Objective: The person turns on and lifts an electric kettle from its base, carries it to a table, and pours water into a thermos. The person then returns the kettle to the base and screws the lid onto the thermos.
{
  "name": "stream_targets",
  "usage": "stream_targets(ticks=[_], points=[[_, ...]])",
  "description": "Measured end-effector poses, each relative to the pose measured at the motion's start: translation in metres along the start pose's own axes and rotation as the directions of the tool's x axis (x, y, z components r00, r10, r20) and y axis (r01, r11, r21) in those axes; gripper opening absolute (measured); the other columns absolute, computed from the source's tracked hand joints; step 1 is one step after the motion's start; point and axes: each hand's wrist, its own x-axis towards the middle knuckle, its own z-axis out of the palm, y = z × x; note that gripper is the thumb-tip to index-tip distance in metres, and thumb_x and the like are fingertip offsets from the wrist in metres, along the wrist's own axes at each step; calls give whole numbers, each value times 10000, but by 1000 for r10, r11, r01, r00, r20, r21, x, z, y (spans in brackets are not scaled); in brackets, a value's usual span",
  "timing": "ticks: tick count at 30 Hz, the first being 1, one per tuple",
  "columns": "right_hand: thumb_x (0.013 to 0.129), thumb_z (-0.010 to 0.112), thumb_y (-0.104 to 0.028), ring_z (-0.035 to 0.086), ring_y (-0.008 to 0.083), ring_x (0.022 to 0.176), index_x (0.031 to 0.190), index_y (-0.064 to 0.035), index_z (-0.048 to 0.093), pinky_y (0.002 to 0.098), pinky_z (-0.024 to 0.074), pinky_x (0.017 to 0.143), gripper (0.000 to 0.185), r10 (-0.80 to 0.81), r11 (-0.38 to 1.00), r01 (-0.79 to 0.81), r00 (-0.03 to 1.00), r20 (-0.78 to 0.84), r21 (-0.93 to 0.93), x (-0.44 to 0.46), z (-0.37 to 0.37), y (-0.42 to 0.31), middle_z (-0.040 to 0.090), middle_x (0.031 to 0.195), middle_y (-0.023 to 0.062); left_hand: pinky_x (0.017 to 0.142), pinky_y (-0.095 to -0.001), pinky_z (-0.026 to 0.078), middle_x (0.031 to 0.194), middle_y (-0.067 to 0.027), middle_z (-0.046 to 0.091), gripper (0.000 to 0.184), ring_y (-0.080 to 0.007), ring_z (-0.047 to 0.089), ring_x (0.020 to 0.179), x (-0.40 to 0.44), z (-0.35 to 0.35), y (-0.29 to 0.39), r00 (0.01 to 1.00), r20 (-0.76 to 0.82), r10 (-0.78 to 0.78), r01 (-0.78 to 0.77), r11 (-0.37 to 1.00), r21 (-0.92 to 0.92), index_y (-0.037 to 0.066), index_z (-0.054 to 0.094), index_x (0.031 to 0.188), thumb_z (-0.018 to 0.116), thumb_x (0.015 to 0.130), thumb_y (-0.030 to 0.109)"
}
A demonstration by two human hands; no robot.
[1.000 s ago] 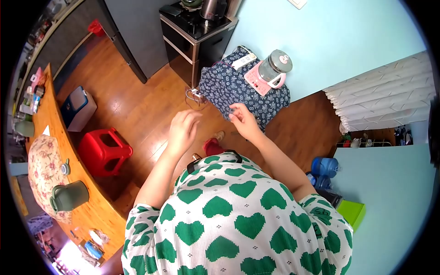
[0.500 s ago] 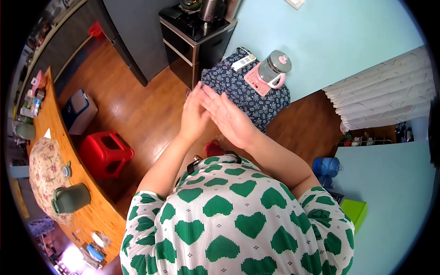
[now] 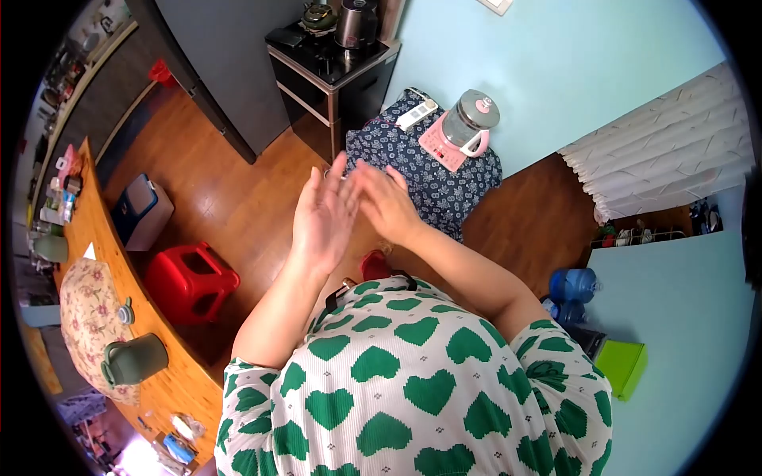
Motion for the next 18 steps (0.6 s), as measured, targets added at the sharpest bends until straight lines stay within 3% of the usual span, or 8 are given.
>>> stream_targets(ticks=[2, 4, 5, 7, 12, 15, 17, 18], points=[[1086, 439, -451, 466, 297, 1447, 1562, -111, 403, 468, 293, 1209, 587, 403, 730, -439, 896, 189, 523, -5, 11, 20, 450, 1601, 138, 1276, -437, 142, 1683, -153, 300, 728, -278, 282, 1550, -3, 13, -7, 949, 209, 238, -296, 899, 323, 81, 287, 1634, 344, 1082, 553], [1104, 399, -485, 474, 270, 1439, 1583, -95, 365, 432, 299, 1213, 618, 446, -279, -486, 698, 560, 828, 2, 17, 19, 420, 1620, 142, 1248, -480, 210, 1656, -163, 353, 699, -327, 345, 1520, 12, 6, -28, 699, 530, 480, -692, 266, 672, 109, 432, 1561, 390, 1053, 587], [1105, 385, -497, 464, 267, 1446, 1591, -90, 347, 426, 294, 1217, 636, 336, -471, -434, 716, 612, 768, 1, 22, 12, 409, 1626, 143, 1234, -502, 244, 1643, -168, 380, 691, -352, 376, 1505, 22, -3, -41, 536, 707, 461, -736, -154, 659, 123, 505, 1525, 413, 1038, 604], [1105, 356, -522, 443, 259, 1461, 1608, -81, 311, 416, 283, 1227, 670, 131, -620, -395, 800, 585, 678, 1, 18, -13, 386, 1639, 145, 1196, -530, 303, 1609, -184, 423, 707, -384, 449, 1451, 47, -41, -64, 262, 963, 64, -822, -508, 257, 153, 590, 1448, 458, 990, 676], [1107, 304, -563, 375, 247, 1506, 1640, -54, 240, 400, 248, 1252, 739, 222, -380, -347, 866, 449, 857, 8, -41, -54, 337, 1665, 153, 1196, -552, 282, 1574, -177, 473, 718, -399, 396, 1484, 64, -105, -79, 403, 872, 278, -694, -529, 489, 150, 528, 1490, 508, 971, 646], [1112, 309, -533, 314, 262, 1543, 1633, -31, 254, 419, 215, 1262, 726, 253, -20, -295, 923, 290, 955, 11, -71, -75, 329, 1670, 156, 1232, -584, 207, 1602, -130, 448, 689, -382, 345, 1514, 81, -98, -73, 787, 459, 412, -383, -257, 887, 122, 487, 1512, 610, 957, 512], [1117, 294, -510, 303, 279, 1549, 1626, -21, 276, 436, 202, 1260, 706, 83, 296, -123, 991, 103, 947, 10, -78, -78, 330, 1672, 149, 1241, -535, 228, 1606, -157, 430, 670, -361, 354, 1510, 83, -80, -76, 962, 141, 232, -252, 568, 784, 78, 430, 1540, 500, 1028, 505], [1123, 276, -480, 315, 315, 1543, 1612, -32, 328, 452, 202, 1259, 665, -11, 670, 7, 1000, 1, 742, 11, -78, -73, 351, 1662, 151, 1246, -510, 239, 1608, -171, 421, 663, -350, 358, 1507, 81, -67, -78, 998, 53, 42, -64, 851, 521, 56, 402, 1554, 445, 1064, 501]])
